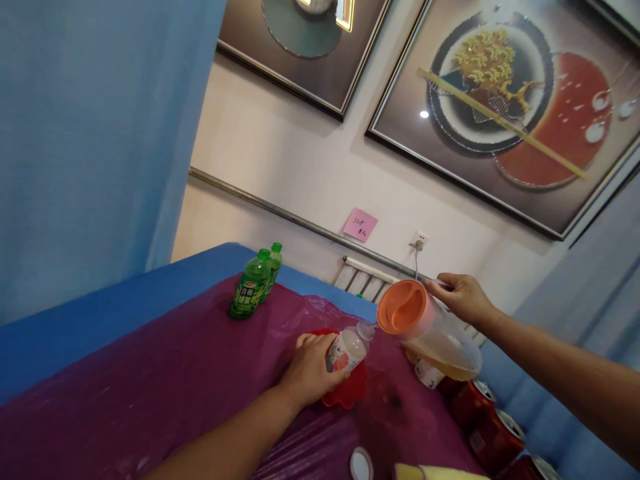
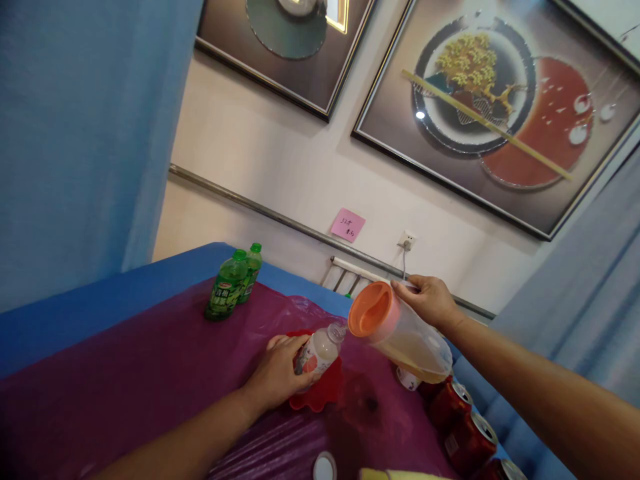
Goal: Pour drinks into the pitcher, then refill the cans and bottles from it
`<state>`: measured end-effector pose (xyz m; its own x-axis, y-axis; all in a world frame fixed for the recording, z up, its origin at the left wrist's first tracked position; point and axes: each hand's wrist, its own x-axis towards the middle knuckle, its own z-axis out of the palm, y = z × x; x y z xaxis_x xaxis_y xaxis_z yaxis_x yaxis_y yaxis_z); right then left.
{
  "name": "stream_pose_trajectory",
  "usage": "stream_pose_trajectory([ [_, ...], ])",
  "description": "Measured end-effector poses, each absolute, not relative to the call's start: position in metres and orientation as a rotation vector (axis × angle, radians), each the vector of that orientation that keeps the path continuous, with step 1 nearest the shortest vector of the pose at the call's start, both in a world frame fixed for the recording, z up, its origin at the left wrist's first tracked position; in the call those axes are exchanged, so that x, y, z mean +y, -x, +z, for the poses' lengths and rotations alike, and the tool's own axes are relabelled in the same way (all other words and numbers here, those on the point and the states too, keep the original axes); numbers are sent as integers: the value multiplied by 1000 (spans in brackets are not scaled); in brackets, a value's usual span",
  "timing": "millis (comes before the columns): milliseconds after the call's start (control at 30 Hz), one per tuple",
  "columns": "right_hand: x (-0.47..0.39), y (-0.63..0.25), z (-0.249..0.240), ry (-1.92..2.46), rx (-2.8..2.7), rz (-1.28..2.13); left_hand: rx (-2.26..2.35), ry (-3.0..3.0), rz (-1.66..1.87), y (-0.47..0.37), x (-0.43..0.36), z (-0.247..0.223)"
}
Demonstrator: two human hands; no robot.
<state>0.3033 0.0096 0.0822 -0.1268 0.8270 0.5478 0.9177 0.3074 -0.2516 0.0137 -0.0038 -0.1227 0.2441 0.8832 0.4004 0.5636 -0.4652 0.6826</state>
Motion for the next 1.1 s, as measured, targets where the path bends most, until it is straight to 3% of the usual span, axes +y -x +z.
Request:
stream_pose_trajectory([
  [1100,9,-301,82,1583,-1981,-169,1309,-2118,1134,-15,-4,-125],
])
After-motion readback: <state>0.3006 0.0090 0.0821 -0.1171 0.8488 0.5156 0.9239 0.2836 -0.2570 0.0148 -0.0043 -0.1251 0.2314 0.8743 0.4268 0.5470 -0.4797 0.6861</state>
